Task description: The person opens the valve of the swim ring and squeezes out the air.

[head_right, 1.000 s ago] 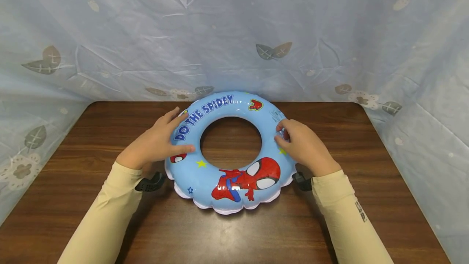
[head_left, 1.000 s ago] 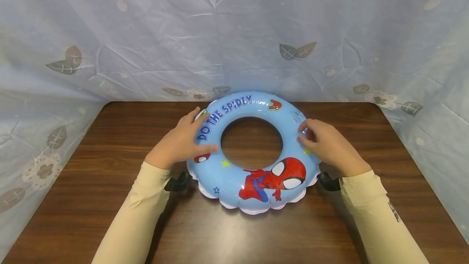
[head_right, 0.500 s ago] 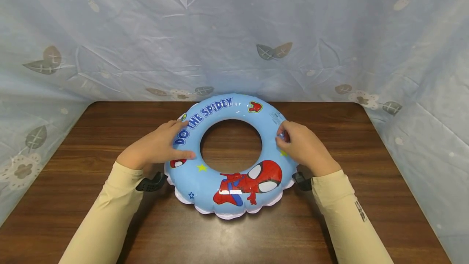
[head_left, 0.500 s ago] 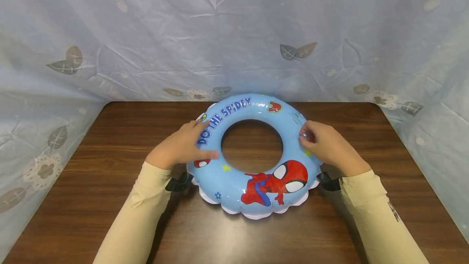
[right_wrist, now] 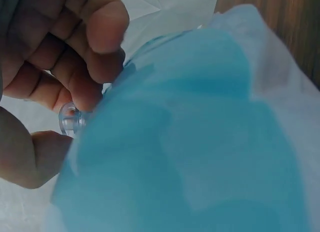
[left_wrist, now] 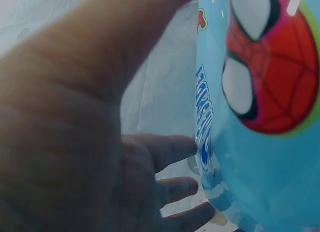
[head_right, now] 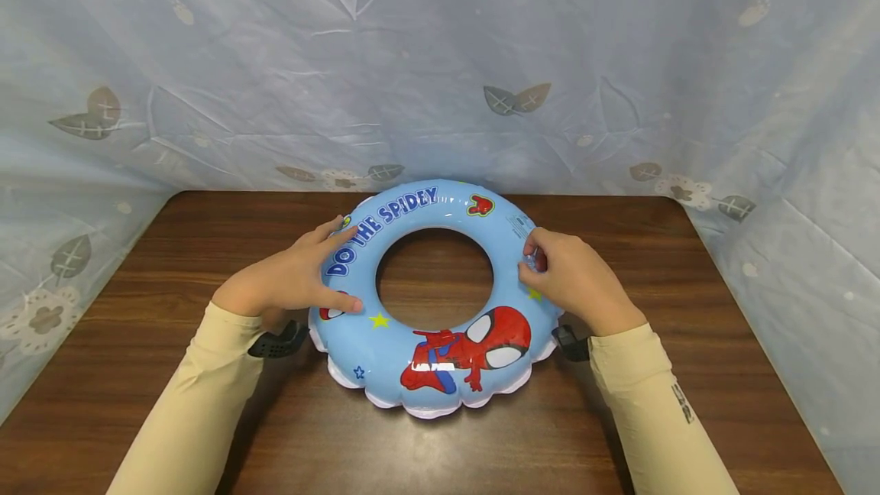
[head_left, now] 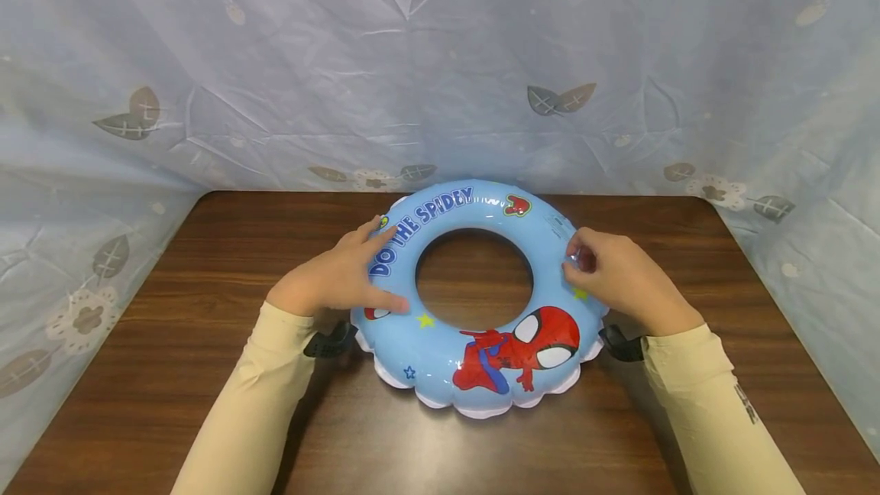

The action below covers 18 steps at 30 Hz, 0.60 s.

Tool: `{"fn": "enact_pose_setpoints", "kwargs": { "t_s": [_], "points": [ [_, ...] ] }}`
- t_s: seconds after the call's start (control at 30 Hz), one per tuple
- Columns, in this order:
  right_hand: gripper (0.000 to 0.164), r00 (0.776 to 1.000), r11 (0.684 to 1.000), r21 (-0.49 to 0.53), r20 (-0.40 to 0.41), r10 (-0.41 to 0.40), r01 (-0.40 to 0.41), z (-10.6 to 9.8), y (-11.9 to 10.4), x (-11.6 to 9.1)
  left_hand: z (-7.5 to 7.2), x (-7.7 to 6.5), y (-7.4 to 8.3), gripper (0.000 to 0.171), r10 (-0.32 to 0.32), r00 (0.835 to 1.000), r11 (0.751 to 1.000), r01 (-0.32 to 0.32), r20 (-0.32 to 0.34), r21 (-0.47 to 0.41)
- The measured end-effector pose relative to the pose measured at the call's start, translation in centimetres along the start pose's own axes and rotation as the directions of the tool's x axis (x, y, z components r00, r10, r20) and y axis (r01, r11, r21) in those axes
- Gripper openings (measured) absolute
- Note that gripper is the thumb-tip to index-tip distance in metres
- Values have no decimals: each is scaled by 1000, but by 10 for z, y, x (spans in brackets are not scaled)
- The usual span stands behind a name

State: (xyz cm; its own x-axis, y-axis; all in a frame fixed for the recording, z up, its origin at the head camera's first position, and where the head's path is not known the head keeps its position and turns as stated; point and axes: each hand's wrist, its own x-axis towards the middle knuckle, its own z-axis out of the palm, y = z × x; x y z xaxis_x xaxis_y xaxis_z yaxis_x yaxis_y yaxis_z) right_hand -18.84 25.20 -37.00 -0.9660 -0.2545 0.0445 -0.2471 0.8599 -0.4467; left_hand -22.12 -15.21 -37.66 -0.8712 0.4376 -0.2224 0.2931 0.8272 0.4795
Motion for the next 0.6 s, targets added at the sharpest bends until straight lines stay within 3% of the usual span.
{"fn": "enact_pose_setpoints", "kwargs": {
  "t_s": [0.13, 0.6],
  "points": [
    [15, 1000, 1000, 11, -21, -10, 11, 0, 1, 1, 1, 0, 0, 129, 5, 1000, 1000, -4, 27, -26],
    [10, 999, 1000, 4, -31, -21, 21, 4, 3, 1, 2, 3, 3, 132, -5, 999, 999, 3, 51, 35]
  ]
}}
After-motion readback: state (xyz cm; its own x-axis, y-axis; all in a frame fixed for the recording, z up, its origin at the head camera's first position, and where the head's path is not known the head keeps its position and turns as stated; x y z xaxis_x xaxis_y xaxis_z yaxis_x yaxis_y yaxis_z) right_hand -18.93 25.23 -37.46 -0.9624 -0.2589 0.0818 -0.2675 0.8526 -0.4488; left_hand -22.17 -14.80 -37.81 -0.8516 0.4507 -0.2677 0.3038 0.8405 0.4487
